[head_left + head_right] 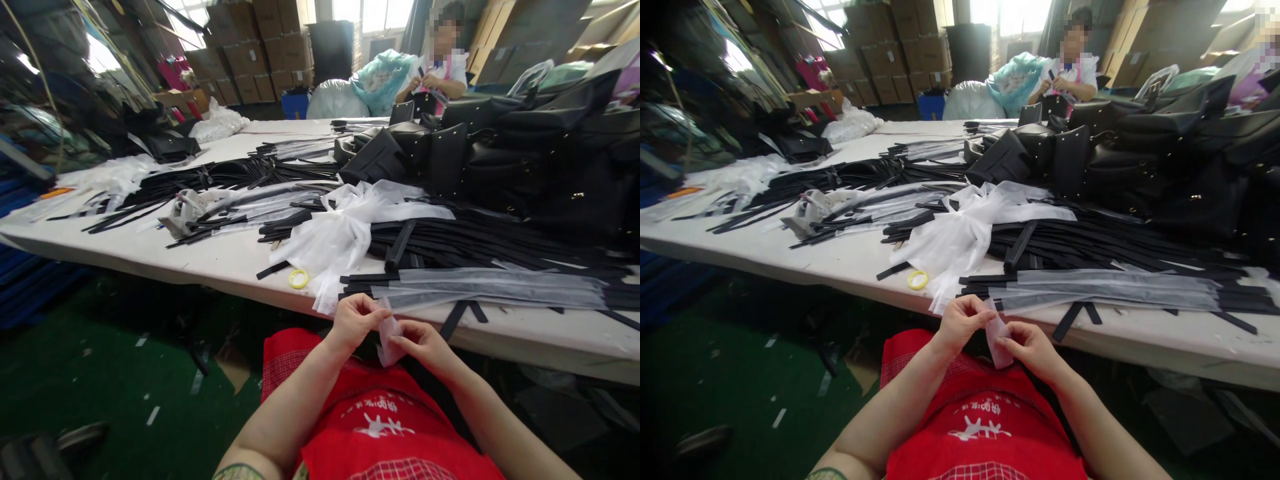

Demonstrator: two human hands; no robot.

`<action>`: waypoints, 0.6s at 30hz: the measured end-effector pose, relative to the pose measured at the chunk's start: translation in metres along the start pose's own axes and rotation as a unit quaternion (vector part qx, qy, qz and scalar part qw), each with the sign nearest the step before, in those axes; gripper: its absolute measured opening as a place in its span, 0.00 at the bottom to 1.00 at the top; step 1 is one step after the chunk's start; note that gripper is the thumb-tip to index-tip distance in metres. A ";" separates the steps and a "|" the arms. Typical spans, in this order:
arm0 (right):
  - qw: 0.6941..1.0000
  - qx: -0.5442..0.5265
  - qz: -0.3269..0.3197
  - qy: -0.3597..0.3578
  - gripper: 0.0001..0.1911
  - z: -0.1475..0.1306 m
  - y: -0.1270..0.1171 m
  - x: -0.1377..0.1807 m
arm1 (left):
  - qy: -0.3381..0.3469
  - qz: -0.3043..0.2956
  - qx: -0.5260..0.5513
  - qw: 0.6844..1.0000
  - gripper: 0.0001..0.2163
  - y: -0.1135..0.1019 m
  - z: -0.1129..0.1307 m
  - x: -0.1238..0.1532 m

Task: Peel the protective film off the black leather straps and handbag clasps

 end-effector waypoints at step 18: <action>0.895 0.370 0.220 -0.114 0.14 -0.041 -0.070 -0.051 | 0.047 -0.042 -0.132 0.989 0.15 -0.009 -0.020 0.004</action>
Point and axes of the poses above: each hand's wrist, its own x-axis away from the middle knuckle, its own y-axis out of the palm, z = x × y, the point moved 1 cm from there along -x, towards the middle knuckle, and after that the axes turned 2 degrees about y, right-handed, at the moved point
